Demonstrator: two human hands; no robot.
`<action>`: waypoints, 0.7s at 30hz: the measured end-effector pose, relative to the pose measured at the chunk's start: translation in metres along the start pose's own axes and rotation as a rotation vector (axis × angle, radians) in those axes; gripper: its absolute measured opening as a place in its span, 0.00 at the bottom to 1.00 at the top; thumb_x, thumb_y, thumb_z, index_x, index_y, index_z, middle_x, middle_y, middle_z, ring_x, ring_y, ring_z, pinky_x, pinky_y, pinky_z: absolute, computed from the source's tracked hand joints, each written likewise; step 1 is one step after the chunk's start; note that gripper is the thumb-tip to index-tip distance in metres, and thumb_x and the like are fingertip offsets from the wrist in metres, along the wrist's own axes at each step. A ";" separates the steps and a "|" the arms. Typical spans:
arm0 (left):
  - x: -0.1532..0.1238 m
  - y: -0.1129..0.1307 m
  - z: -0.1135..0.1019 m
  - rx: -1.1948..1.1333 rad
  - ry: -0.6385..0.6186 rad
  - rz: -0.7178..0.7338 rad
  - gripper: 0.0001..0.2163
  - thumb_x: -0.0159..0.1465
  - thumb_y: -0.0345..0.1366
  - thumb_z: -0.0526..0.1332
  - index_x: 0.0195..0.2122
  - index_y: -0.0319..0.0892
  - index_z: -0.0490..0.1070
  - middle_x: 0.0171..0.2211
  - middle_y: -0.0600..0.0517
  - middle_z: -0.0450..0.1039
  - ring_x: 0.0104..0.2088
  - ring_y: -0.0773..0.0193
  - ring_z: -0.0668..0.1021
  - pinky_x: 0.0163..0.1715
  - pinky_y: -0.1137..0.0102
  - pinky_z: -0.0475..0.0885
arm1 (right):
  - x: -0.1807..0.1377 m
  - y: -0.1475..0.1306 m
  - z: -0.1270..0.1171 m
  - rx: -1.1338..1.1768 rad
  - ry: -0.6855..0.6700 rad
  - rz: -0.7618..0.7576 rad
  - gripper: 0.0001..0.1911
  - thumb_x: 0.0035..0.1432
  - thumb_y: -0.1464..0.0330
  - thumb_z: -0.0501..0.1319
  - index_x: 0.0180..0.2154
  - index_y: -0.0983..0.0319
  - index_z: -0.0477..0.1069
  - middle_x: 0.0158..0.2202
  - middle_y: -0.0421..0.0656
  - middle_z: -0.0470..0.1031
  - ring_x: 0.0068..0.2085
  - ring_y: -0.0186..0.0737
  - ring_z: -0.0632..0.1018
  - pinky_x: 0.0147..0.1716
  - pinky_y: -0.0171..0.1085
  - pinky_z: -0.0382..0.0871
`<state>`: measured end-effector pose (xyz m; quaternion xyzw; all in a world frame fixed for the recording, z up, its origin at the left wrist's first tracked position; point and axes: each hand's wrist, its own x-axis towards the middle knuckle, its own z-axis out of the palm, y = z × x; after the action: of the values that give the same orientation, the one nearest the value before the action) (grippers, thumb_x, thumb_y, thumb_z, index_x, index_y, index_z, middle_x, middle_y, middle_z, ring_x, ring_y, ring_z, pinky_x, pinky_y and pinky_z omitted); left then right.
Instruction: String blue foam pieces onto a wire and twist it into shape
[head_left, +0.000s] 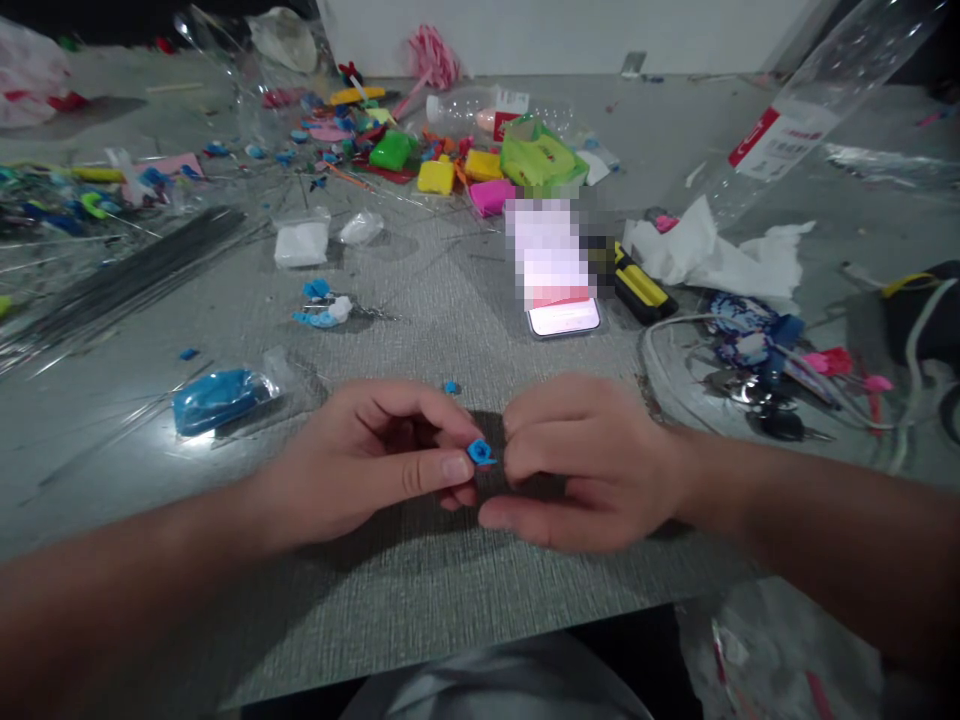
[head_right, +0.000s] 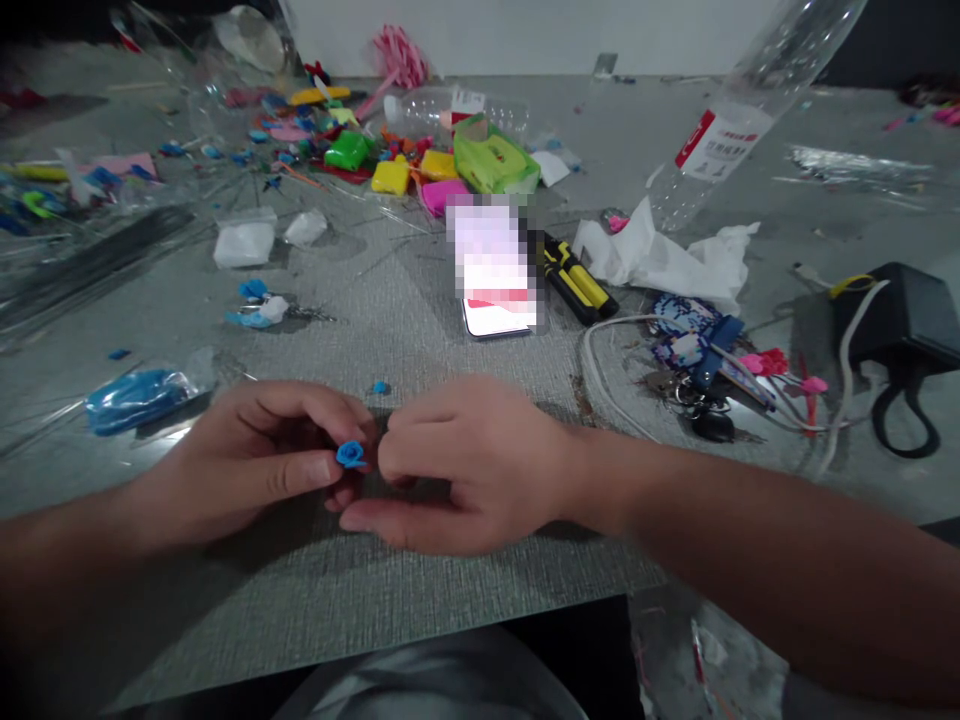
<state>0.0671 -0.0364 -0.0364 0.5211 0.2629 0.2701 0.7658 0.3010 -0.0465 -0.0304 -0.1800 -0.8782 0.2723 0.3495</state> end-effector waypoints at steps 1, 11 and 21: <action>0.000 0.000 0.000 0.007 -0.006 0.006 0.05 0.64 0.29 0.69 0.40 0.44 0.81 0.31 0.52 0.81 0.30 0.69 0.82 0.31 0.77 0.79 | 0.000 0.000 0.000 -0.003 -0.002 -0.001 0.15 0.66 0.65 0.63 0.28 0.61 0.64 0.23 0.34 0.63 0.25 0.30 0.63 0.26 0.35 0.55; 0.000 0.001 -0.002 0.050 -0.074 0.024 0.09 0.65 0.27 0.68 0.43 0.49 0.82 0.32 0.52 0.81 0.31 0.68 0.82 0.33 0.75 0.80 | -0.001 0.000 -0.002 -0.058 -0.033 -0.001 0.16 0.68 0.66 0.61 0.27 0.61 0.64 0.23 0.35 0.64 0.25 0.30 0.64 0.26 0.36 0.54; 0.001 0.003 -0.003 0.164 -0.114 0.119 0.13 0.63 0.26 0.69 0.46 0.48 0.82 0.41 0.50 0.81 0.40 0.67 0.82 0.40 0.77 0.79 | -0.001 0.001 0.001 -0.111 -0.015 -0.017 0.16 0.69 0.66 0.60 0.26 0.61 0.66 0.24 0.36 0.66 0.26 0.31 0.65 0.27 0.37 0.54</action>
<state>0.0656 -0.0329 -0.0343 0.6111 0.2087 0.2628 0.7169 0.3012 -0.0470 -0.0325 -0.1897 -0.8961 0.2215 0.3347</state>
